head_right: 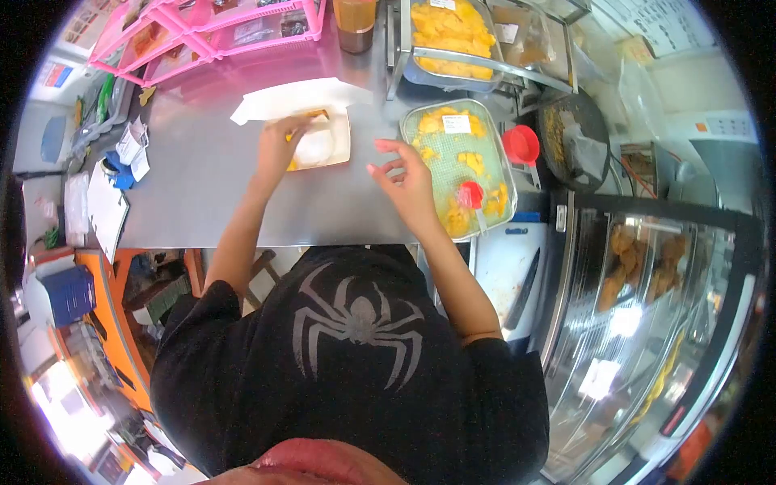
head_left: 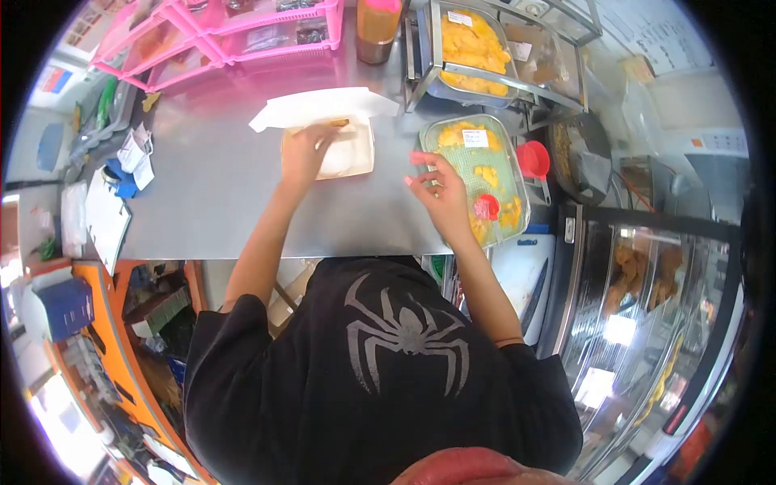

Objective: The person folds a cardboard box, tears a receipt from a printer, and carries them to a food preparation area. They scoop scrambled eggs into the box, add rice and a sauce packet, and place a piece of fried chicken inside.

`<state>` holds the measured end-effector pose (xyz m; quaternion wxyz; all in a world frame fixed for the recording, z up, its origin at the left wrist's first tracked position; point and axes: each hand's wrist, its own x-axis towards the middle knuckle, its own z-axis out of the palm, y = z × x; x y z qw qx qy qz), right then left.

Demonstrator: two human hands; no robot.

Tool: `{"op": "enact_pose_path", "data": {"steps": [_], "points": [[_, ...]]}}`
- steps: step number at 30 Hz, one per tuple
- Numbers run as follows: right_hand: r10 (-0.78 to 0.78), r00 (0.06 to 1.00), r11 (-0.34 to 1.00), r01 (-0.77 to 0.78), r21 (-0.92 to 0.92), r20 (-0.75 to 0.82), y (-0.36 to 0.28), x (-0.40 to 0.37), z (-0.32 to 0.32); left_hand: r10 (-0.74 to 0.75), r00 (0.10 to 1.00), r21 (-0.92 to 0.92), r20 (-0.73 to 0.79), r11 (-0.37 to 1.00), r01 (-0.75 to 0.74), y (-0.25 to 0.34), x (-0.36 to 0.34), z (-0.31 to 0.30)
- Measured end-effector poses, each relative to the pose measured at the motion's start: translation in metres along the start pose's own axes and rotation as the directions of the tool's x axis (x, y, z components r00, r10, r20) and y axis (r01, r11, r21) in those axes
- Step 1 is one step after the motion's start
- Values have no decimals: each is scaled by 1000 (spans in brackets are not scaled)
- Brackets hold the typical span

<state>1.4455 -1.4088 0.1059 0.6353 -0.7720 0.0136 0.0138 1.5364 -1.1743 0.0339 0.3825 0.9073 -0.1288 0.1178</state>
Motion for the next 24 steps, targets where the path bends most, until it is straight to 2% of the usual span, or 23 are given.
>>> {"op": "enact_pose_path", "data": {"steps": [3, 6, 7, 8, 9, 10, 11, 12, 13, 14, 15, 16, 17, 19, 20, 21, 22, 23, 24], "points": [[61, 998, 996, -62, -70, -14, 14, -26, 11, 29, 999, 35, 33, 999, -30, -34, 11, 13], [150, 986, 980, -158, -123, -76, 32, -61, 21, 95, 993, 227, 77, 968, -110, -64, 11, 34], [180, 976, 971, -196, -138, -119, 37, -73, 23, 77, 993, 232, 94, 968, -97, -67, 11, 34], [200, 969, 967, -219, -128, -147, 42, -84, 25, 74, 990, 226, 119, 969, -100, -68, 9, 32], [216, 957, 963, -241, -119, -193, 44, -95, 26, 12, 994, 34, 109, 999, -16, -68, 7, 34], [236, 945, 962, -260, -83, -227, 43, -106, 24, 31, 996, 45, 80, 998, -35, -69, 10, 38], [144, 953, 969, -190, -157, -268, 51, -117, 24, 78, 996, 45, 36, 996, -79, -72, 10, 38], [119, 939, 968, -181, -172, -323, 46, -125, 21, 126, 992, 37, -8, 991, -126, -76, 9, 39], [135, 903, 971, -202, -128, -407, 42, -135, 18, -33, 997, -21, 66, 999, 35, -81, 9, 43], [193, 865, 957, -270, -105, -463, 37, -146, 10, 173, 978, 305, 120, 931, -202, -49, 11, 22], [125, 799, 956, -255, -143, -589, 36, -156, -2, 118, 986, 328, 121, 932, -152, -53, 11, 25], [50, 723, 951, -246, -188, -689, 37, -168, -16, 115, 978, 233, 173, 960, -154, -48, 13, 24], [0, 567, 943, -273, -188, -824, 44, -183, -36, -130, 940, 287, 314, 957, 36, -47, 17, 26], [-103, 218, 931, -324, -171, -971, 54, -224, -88, 65, 929, 307, 364, 934, -185, -56, 17, 27], [-488, 53, 761, -463, -454, -871, 71, -262, -128, 38, 917, 336, 397, 924, -184, -53, 17, 25], [-544, -163, 753, -527, -394, -823, 55, -300, -156, 1, 908, 377, 420, 909, -176, -53, 19, 21], [-459, -427, 839, -496, -222, -779, 37, -339, -179, 80, 912, 333, 402, 915, -227, -68, 23, 20], [-574, -532, 784, -576, -230, -622, 32, -390, -205, 150, 914, 291, 376, 918, -270, -86, 23, 23], [-574, -677, 815, -530, -236, -462, 33, -435, -227, 215, 915, 251, 341, 917, -309, -93, 22, 31]]}}
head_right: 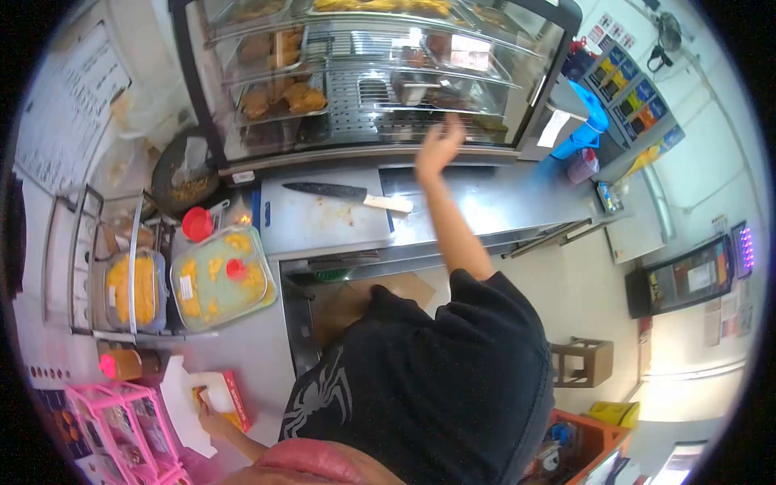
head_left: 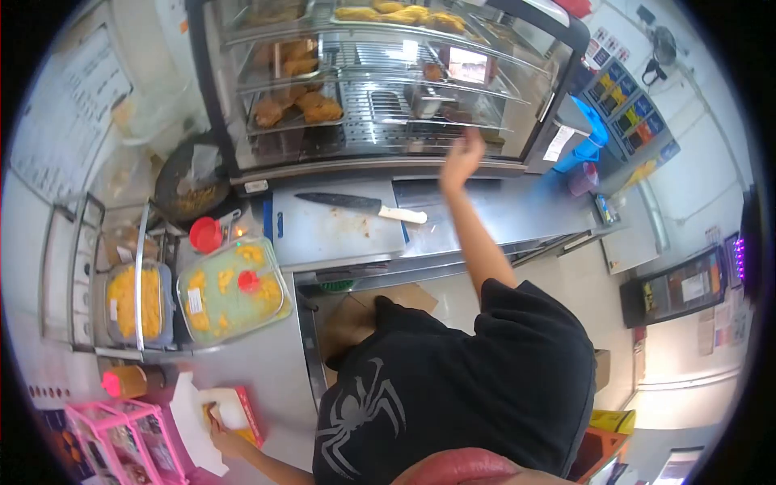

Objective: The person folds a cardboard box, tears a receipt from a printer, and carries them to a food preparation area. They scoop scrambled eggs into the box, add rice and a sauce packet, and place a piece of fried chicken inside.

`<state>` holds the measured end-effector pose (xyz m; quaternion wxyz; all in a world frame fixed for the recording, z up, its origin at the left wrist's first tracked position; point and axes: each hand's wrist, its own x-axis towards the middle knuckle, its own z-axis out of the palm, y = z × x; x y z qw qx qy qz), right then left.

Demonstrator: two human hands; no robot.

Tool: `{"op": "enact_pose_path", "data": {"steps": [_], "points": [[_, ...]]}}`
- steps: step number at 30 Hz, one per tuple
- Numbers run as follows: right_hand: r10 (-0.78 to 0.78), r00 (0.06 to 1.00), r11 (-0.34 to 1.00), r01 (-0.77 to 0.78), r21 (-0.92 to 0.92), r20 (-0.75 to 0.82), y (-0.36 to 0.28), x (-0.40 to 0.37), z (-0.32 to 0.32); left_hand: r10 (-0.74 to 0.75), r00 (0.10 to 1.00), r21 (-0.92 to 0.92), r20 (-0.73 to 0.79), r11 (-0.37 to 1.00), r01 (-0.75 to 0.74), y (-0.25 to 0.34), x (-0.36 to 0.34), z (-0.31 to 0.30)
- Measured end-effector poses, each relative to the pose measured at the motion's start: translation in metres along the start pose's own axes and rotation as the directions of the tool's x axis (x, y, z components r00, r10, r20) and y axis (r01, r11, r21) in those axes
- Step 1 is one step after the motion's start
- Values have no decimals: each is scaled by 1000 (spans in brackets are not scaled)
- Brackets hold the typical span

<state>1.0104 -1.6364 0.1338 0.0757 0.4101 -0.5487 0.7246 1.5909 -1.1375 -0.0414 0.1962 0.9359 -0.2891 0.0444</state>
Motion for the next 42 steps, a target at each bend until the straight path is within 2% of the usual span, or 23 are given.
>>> {"op": "enact_pose_path", "data": {"steps": [1, 2, 3, 4, 6, 7, 10, 13, 16, 17, 18, 20, 21, 24, 25, 26, 29, 32, 34, 40, 42], "points": [[53, 989, 993, -67, -96, -137, 45, 48, -7, -46, 998, 0, -32, 999, 46, 12, 1, -4], [-50, 970, 955, -23, -294, -239, 71, 88, -18, -96, 993, -3, -61, 995, 96, 30, -5, -14], [-70, 958, 941, -30, -338, -279, 90, 121, -29, -149, 985, -8, -89, 989, 149, 47, -14, -24], [-90, 945, 924, -39, -381, -315, 108, 149, -39, -159, 966, -37, -206, 987, 154, 69, -19, -31], [-119, 934, 894, -47, -445, -337, 153, 194, -54, -185, 885, -97, -428, 983, 159, 127, -23, -40], [-134, 929, 878, -50, -476, -345, 167, 211, -57, -239, 867, -229, -437, 962, 150, 158, -23, -40], [-115, 977, 891, 21, -454, -182, 187, 232, -64, -107, 855, -256, -508, 966, -31, 212, -7, -9], [-169, 964, 907, 70, -415, -206, 189, 239, -66, -68, 869, -538, -491, 808, -241, 289, 13, 26], [-174, 962, 931, 91, -354, -211, 196, 247, -71, 57, 912, -499, -405, 822, -273, 389, 0, 32], [-166, 966, 938, 92, -335, -200, 198, 246, -70, 84, 900, -535, -429, 779, -327, 419, -7, 35], [-124, 962, 959, 53, -277, -244, 195, 247, -68, 107, 886, -564, -452, 735, -377, 445, -15, 39], [11, 957, 976, -73, -203, -290, 186, 250, -65, 77, 941, -726, -330, 616, -305, 479, -31, 42], [16, 936, 993, -56, -103, -351, 188, 253, -61, 66, 949, -740, -309, 610, -283, 483, -34, 52], [61, 920, 990, -106, -98, -388, 209, 264, -61, 53, 963, -756, -265, 608, -242, 491, -43, 70], [117, 923, 983, -160, -89, -367, 213, 266, -63, 66, 960, -745, -271, 617, -252, 495, -45, 70], [115, 920, 993, -121, 9, -373, 229, 271, -62, 80, 958, -734, -275, 626, -263, 498, -46, 70], [175, 930, 984, -153, 91, -325, 215, 271, -61, 81, 950, -720, -300, 635, -282, 490, -33, 78], [177, 967, 984, -181, -4, -181, 184, 241, -41, 58, 977, -769, -207, 607, -199, 502, -21, 60], [164, 980, 980, -148, 134, -116, 159, 213, -23, 52, 975, -811, -215, 547, -208, 504, -10, 65], [175, 983, 956, -184, 230, 58, 104, 136, 35, 54, 984, -851, -172, 495, -177, 480, 24, 70], [175, 980, 950, -192, 246, 91, 79, 115, 55, 6, 995, -878, -99, 470, -90, 470, 34, 61]]}}
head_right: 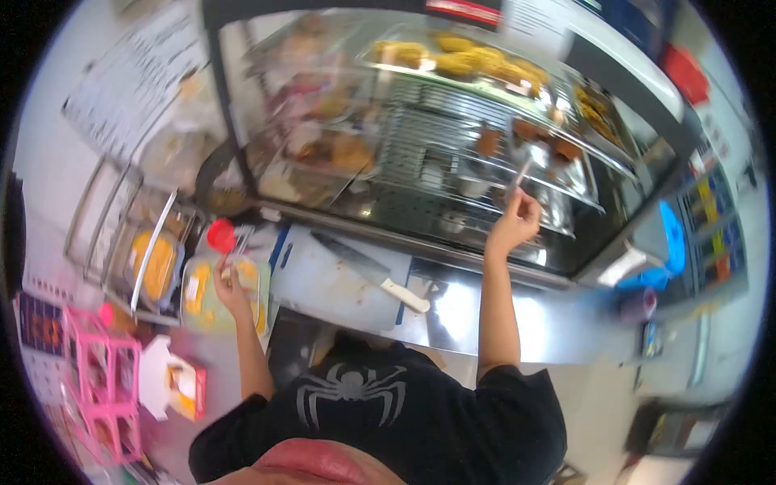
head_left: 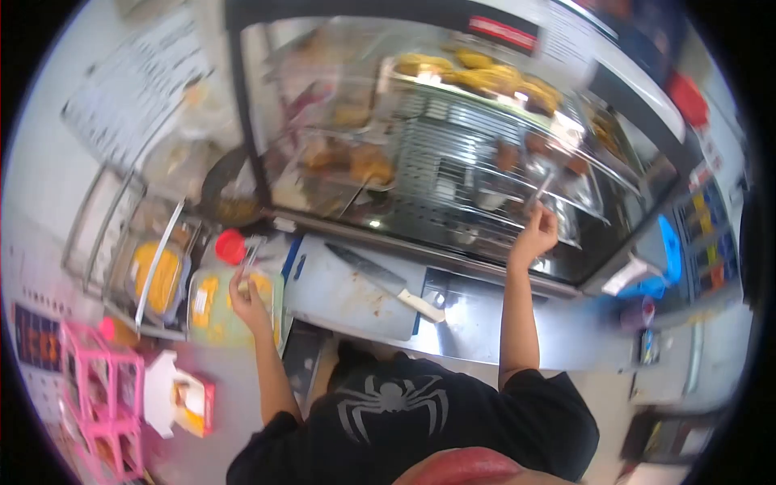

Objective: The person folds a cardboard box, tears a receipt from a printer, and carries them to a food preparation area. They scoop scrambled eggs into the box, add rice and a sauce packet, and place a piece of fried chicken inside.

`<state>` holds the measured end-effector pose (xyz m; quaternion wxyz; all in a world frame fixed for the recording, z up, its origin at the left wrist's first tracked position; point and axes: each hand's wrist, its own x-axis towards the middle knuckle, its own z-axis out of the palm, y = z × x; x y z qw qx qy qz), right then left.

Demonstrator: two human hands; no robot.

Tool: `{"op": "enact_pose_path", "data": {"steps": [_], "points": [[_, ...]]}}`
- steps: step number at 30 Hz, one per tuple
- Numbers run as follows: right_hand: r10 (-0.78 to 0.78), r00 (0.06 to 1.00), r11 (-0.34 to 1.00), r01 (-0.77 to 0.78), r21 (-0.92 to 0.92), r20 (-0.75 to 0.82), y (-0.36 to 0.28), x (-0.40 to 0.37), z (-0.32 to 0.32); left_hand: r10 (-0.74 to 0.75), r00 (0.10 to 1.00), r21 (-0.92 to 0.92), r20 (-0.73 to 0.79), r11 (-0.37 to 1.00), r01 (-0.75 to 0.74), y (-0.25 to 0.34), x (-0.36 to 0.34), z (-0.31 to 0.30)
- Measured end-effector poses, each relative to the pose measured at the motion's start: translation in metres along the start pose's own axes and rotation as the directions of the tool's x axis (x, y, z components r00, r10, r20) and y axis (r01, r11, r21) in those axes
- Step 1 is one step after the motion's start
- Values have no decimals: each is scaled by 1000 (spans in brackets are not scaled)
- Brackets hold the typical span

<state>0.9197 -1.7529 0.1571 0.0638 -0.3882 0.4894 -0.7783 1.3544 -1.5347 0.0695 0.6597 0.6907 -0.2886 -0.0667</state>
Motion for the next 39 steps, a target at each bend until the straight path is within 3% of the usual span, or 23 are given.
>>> {"op": "enact_pose_path", "data": {"steps": [2, 6, 9, 12, 14, 16, 18, 21, 23, 26, 29, 31, 33, 36, 39], "points": [[28, 993, 995, -38, 92, 111, -12, -19, 17, -8, 1000, -17, -24, 1000, 7, -14, 15, -13], [-13, 985, 996, -3, 88, 174, -11, -43, 44, 20, 999, 16, -47, 1000, -19, -32, 48, -27], [24, 984, 1000, -25, 5, 174, -31, -62, 63, -19, 999, -119, 34, 993, 23, -62, 75, -25], [31, 987, 999, -24, -46, 159, -36, -72, 73, -165, 975, -247, 151, 948, 198, -78, 106, -13], [74, 988, 997, -68, -48, 132, -37, -72, 74, -20, 987, -310, 157, 948, 69, -87, 137, 8], [56, 987, 998, -54, -19, 152, -31, -71, 74, -34, 980, -211, 194, 975, 76, -81, 179, 33], [52, 987, 999, -52, -3, 152, -38, -77, 72, 83, 979, -12, 184, 997, -82, -63, 228, 60], [118, 971, 987, -93, -128, 208, -58, -91, 68, 172, 885, 199, 434, 939, -280, -72, 297, 114], [181, 965, 982, -167, -88, 188, -61, -100, 62, 191, 774, 343, 604, 814, -469, -107, 330, 153], [211, 962, 977, -203, -62, 176, -60, -117, 50, -139, 726, 650, 674, 579, -493, -84, 340, 160], [281, 953, 959, -275, -66, 113, -67, -137, 37, 55, 796, 641, 603, 561, -524, -82, 338, 138], [289, 950, 956, -281, -80, 121, -69, -148, 24, 138, 880, 694, 455, 563, -448, -97, 342, 128], [290, 945, 956, -278, -98, 149, -66, -158, 11, 157, 914, 647, 373, 662, -378, -97, 338, 104], [311, 930, 946, -284, -155, 194, -73, -171, 2, 89, 848, 571, 522, 702, -425, -109, 351, 77], [338, 907, 939, -310, -147, 250, -76, -181, 8, -201, 782, 588, 590, 771, -246, -112, 351, 67]]}}
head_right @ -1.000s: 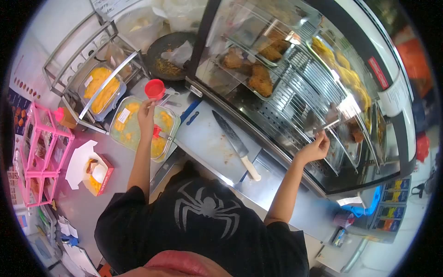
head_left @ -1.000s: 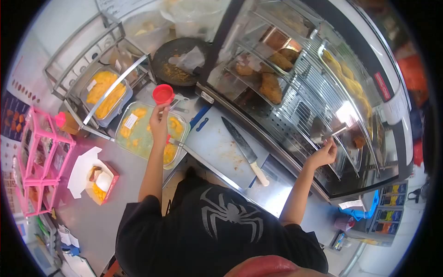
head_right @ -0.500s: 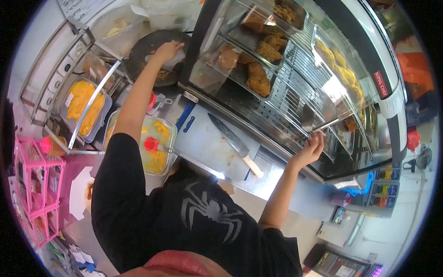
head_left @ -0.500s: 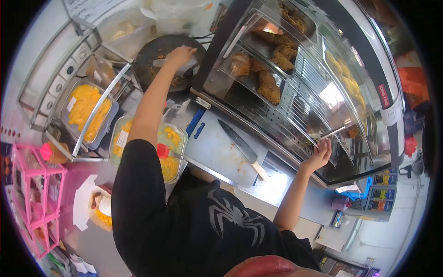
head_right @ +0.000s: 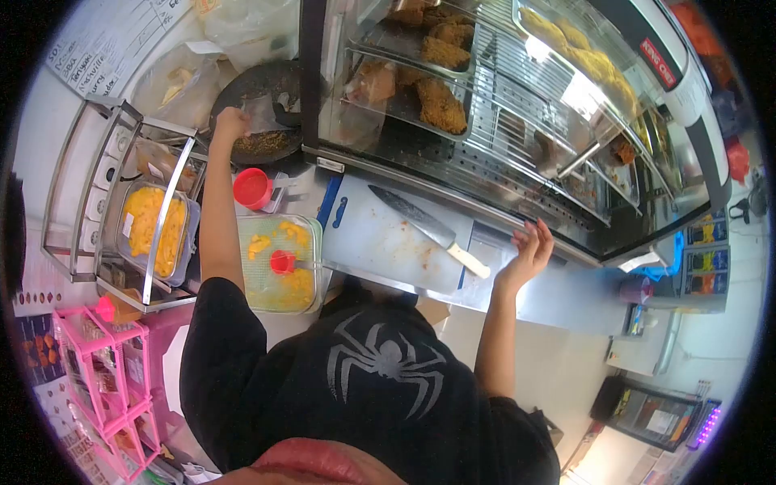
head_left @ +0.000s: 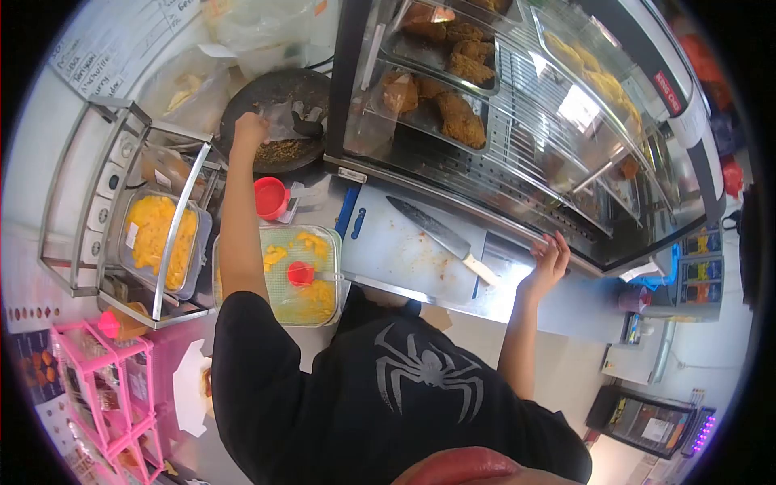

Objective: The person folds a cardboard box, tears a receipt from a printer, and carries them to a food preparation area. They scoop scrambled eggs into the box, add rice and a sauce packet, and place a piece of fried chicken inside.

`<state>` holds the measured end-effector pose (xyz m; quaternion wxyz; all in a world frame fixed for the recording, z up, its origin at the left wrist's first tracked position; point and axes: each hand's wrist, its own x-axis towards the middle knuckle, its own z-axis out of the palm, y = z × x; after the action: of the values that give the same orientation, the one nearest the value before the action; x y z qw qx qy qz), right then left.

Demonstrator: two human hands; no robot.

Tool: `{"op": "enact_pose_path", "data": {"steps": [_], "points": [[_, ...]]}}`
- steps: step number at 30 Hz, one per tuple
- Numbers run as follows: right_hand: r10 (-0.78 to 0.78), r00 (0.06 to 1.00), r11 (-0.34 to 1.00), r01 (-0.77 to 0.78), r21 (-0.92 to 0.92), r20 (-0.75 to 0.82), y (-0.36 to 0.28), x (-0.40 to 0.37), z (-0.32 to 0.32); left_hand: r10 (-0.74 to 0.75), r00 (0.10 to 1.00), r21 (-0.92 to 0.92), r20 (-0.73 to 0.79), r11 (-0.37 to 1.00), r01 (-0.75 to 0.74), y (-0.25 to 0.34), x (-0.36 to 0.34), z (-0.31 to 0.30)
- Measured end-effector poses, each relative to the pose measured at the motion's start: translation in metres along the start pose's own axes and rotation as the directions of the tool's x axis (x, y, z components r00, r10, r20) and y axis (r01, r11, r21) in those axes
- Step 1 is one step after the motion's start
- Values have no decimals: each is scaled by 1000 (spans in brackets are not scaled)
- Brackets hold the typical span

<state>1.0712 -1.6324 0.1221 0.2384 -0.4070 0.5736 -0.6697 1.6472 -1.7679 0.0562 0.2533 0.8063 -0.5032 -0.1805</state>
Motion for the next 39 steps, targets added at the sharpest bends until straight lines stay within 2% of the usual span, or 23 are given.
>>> {"op": "enact_pose_path", "data": {"steps": [3, 4, 5, 6, 7, 8, 9, 11, 13, 15, 17, 19, 20, 21, 24, 25, 27, 30, 33, 37, 38, 39], "points": [[7, 999, 1000, -9, 25, 50, 1, -4, 14, 114, 993, 137, 37, 984, -118, -13, 8, 9], [16, 997, 998, -20, 52, 72, -4, -6, 22, 231, 963, 139, -137, 967, -213, -19, 10, 16], [15, 997, 997, -21, 77, 79, -10, -9, 28, 349, 886, 144, -305, 937, -319, -21, 9, 21], [7, 995, 994, -17, 109, 95, -13, -11, 32, 343, 870, 180, -353, 938, -296, -12, 6, 14], [-5, 994, 990, -10, 139, 110, -16, -13, 36, 326, 872, 44, -364, 942, -334, -20, 17, 13], [6, 991, 988, -27, 155, 136, -20, -14, 39, 369, 853, 147, -370, 929, -339, -10, 10, -2], [22, 986, 984, -51, 168, 168, -23, -16, 41, 314, 882, 104, -350, 949, -297, 1, 5, -14], [25, 977, 986, -58, 155, 210, -22, -20, 43, 322, 841, 172, -434, 946, -274, 11, 4, -32], [24, 971, 977, -73, 200, 239, -23, -29, 48, 311, 847, 216, -432, 947, -238, 50, -29, -59], [74, 945, 979, -130, 159, 318, -26, -42, 55, 326, 802, 200, -501, 945, -259, 75, -61, -76], [81, 866, 950, -216, 224, 493, -34, -64, 69, 382, 770, 132, -511, 920, -369, 108, -106, -85], [92, 680, 971, -223, 86, 727, -51, -81, 82, 490, 705, 130, -513, 856, -500, 141, -151, -82], [24, 618, 954, -248, 166, 786, -67, -90, 90, 531, 669, 128, -520, 823, -553, 149, -171, -74], [-46, 551, 928, -285, 239, 834, -79, -96, 98, 565, 680, 98, -467, 797, -595, 151, -187, -63], [-58, 430, 817, -498, 290, 901, -102, -111, 112, 674, 673, 10, -304, 709, -705, 152, -235, -34], [-40, 434, 813, -509, 282, 900, -100, -114, 114, 712, 648, -10, -270, 671, -742, 154, -248, -22], [-13, 450, 801, -529, 279, 893, -96, -119, 116, 724, 668, -108, -172, 660, -744, 151, -272, 0], [102, 423, 833, -532, 156, 901, -69, -114, 108, 678, 726, -185, -111, 704, -686, 164, -299, 20], [307, 343, 641, -764, 73, 888, -40, -115, 95, 726, 686, -210, -57, 663, -719, 178, -311, 31], [365, 377, 519, -842, 150, 851, -25, -111, 78, 801, 587, -190, 112, 598, -779, 210, -332, 46], [349, 344, 442, -880, 171, 872, -22, -105, 74, 836, 546, -254, 57, 541, -802, 216, -335, 59], [328, 316, 362, -912, 191, 890, -15, -96, 70, 848, 522, -274, 96, 526, -805, 223, -338, 67]]}}
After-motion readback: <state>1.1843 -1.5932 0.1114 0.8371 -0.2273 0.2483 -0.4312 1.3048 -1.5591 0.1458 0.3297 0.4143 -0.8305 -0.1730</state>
